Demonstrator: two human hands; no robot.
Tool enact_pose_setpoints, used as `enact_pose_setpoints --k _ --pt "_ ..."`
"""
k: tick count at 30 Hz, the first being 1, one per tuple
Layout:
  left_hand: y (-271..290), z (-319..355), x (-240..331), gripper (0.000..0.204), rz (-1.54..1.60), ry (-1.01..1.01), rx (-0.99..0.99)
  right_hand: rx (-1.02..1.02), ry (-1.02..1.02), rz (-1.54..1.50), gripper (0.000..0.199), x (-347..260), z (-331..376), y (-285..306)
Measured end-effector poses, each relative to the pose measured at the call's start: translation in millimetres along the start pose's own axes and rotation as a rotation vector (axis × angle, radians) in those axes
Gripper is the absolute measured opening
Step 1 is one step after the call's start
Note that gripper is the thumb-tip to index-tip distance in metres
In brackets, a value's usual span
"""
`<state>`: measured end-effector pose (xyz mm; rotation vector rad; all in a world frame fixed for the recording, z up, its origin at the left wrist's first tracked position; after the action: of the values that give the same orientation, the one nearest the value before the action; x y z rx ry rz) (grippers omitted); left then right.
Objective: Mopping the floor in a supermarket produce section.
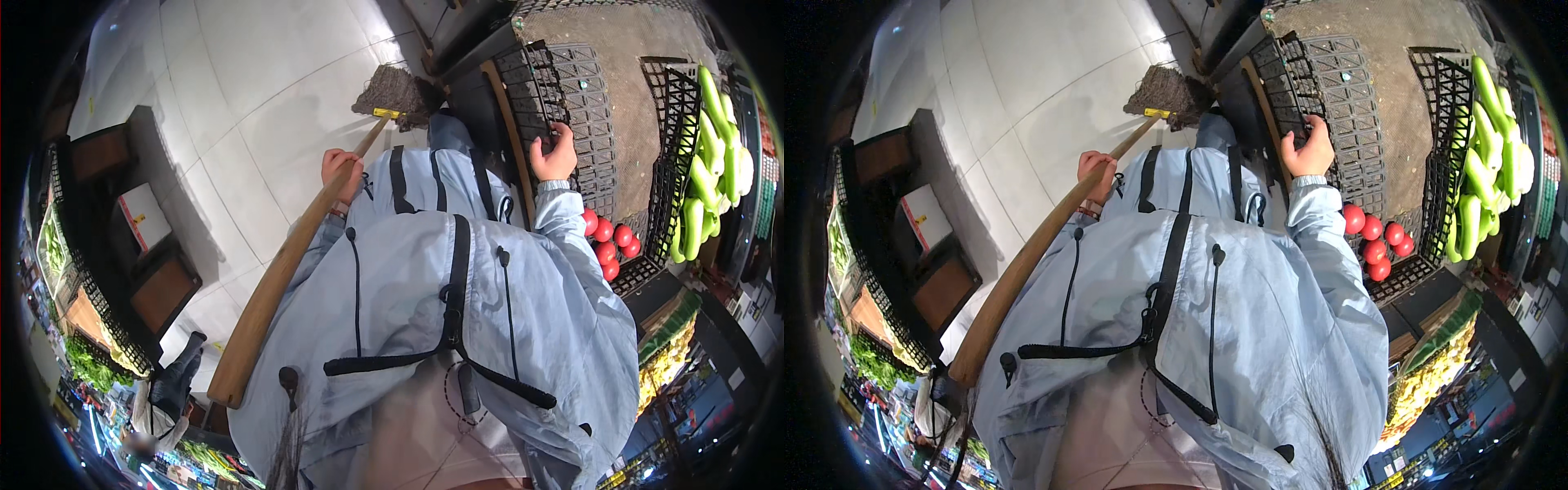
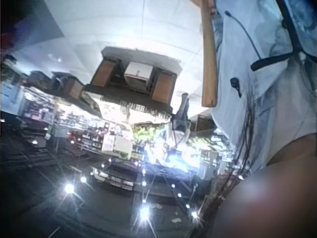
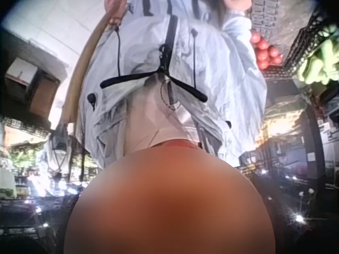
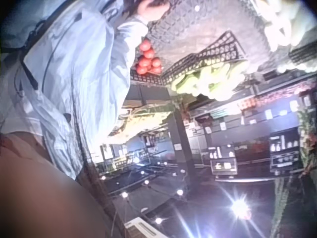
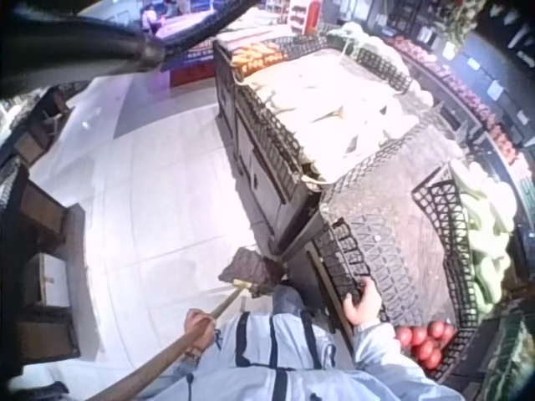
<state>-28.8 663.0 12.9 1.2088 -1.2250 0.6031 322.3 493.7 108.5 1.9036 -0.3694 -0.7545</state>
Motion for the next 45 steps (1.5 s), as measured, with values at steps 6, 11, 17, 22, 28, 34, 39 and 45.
enact_pose_setpoints --k 6,11,17,22,28,34,39,45 --pt "12 13 2 0.009 0.003 0.039 -0.05 0.005 -0.037 -0.065 0.039 6 1 4" --pt "27 38 -12 0.009 0.027 0.047 0.039 0.114 -0.033 -0.267 0.04 8 1 2" --pt "29 45 -14 0.011 -0.057 0.123 -0.014 0.084 -0.074 -0.28 0.037 14 7 2" --pt "29 40 -16 0.011 -0.017 0.191 0.068 0.103 -0.063 -0.246 0.034 11 9 4" --pt "21 23 -3 0.01 -0.061 0.049 -0.051 0.066 -0.093 -0.008 0.032 7 10 -1" --pt "35 48 -10 0.009 -0.041 0.173 -0.024 0.151 -0.056 -0.031 0.03 5 6 -2" --pt "44 61 -2 0.012 -0.116 0.127 -0.024 0.122 -0.058 -0.034 0.029 4 3 5" --pt "53 60 23 0.012 -0.194 0.133 -0.038 0.098 -0.083 -0.066 0.029 9 4 -2"
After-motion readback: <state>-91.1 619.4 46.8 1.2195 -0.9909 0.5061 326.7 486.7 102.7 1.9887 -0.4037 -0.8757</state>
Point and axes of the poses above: each hand's wrist, its own z-axis away from the middle knuckle, its own y-axis out of the back of the hand, x = y × z, the point moved 4 cm from there along -z, towards the middle knuckle, and after that the axes turned 7 degrees about z, right-handed, at the moved point
